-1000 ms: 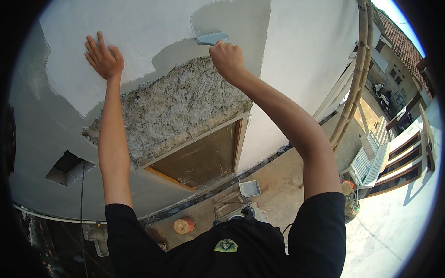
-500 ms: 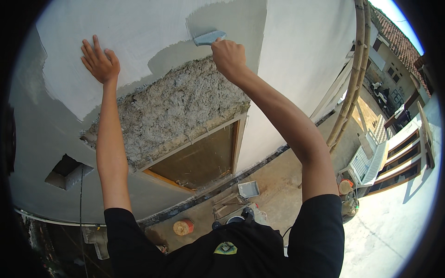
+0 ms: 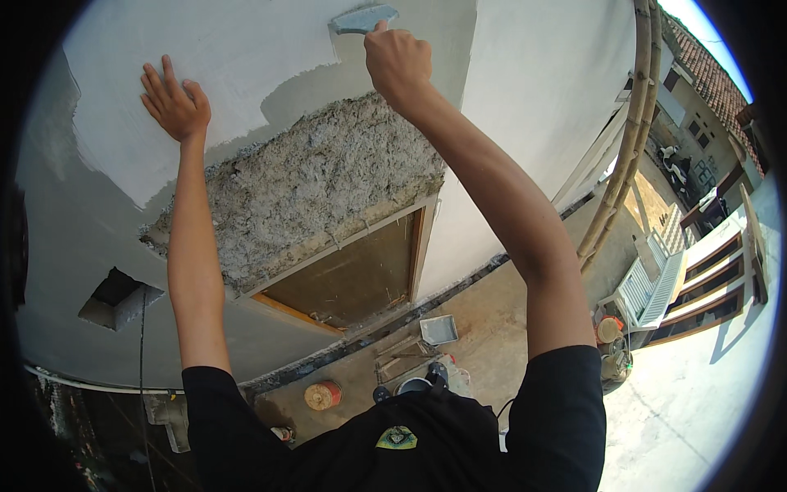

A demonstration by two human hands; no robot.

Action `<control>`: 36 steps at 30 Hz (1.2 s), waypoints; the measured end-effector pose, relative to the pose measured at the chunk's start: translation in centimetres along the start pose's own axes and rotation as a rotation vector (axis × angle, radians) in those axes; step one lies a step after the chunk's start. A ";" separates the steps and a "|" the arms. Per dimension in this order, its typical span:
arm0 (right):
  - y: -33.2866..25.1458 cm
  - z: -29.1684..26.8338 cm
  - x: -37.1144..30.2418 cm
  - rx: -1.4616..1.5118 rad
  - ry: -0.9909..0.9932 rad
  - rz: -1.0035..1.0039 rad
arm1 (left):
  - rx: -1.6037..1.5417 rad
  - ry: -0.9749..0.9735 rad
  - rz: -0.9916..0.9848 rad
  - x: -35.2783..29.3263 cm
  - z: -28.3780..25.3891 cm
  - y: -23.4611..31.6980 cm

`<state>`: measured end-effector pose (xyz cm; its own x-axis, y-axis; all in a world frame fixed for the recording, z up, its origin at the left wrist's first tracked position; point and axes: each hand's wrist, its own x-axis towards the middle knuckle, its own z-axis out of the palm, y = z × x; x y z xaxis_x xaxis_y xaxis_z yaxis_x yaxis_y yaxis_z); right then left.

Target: The person applies plaster mixture onto a damaged wall surface with a putty knife, smoothing it out.

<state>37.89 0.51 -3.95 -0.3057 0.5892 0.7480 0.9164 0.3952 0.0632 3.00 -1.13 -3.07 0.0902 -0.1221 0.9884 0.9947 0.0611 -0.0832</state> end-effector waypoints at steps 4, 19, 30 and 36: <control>-0.1 3.7 -2.6 -0.138 0.017 0.029 | -0.005 0.013 -0.008 0.2 0.4 0.5; -0.8 5.9 -5.0 -0.129 -0.156 0.062 | -0.007 0.002 -0.013 0.3 0.0 0.7; -0.2 5.4 -4.8 -0.121 -0.057 0.024 | -0.003 0.010 -0.006 0.3 0.3 0.6; 0.9 2.4 -3.5 0.011 -0.090 0.034 | 0.028 0.021 -0.001 0.0 -0.1 -0.1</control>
<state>39.16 0.46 -8.08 -0.2967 0.6635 0.6868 0.9239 0.3813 0.0306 2.94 -1.23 -3.07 0.0902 -0.1428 0.9856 0.9930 0.0882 -0.0781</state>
